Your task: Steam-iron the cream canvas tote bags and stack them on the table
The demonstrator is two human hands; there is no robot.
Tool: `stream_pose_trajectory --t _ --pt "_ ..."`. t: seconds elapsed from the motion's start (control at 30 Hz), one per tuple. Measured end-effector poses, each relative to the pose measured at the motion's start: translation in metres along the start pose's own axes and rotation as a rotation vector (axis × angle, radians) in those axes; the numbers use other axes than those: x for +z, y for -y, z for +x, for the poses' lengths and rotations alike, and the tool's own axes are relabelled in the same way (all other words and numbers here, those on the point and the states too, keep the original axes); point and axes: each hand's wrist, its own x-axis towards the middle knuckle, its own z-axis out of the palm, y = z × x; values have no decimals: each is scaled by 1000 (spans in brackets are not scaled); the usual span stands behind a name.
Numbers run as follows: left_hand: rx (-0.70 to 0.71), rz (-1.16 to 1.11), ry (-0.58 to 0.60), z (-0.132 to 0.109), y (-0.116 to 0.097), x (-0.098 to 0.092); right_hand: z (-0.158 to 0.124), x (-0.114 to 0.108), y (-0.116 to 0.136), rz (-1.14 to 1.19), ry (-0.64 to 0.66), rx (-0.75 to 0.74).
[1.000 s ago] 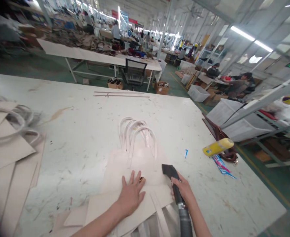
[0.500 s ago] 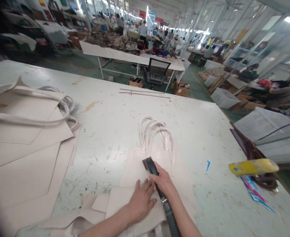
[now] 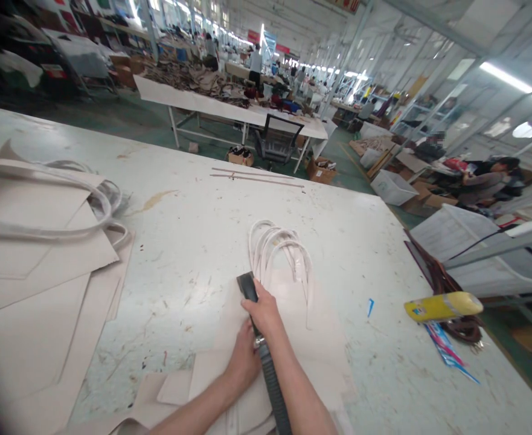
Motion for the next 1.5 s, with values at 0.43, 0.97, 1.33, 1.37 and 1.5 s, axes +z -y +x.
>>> stream_pose_trajectory --t 0.43,0.97,1.33,1.37,1.5 --pt "-75 384 -37 96 -21 -55 -49 -62 -72 244 -246 202" --pt "542 445 454 -122 -30 -11 -252 -180 -110 219 -565 313" --pt "338 505 233 -143 -7 0 -185 -134 -119 177 -341 363" --pt "331 500 214 -145 -5 1 -184 -137 -115 164 -419 341" --pt "309 481 140 -151 -3 -4 -201 -139 -91 142 -282 296"
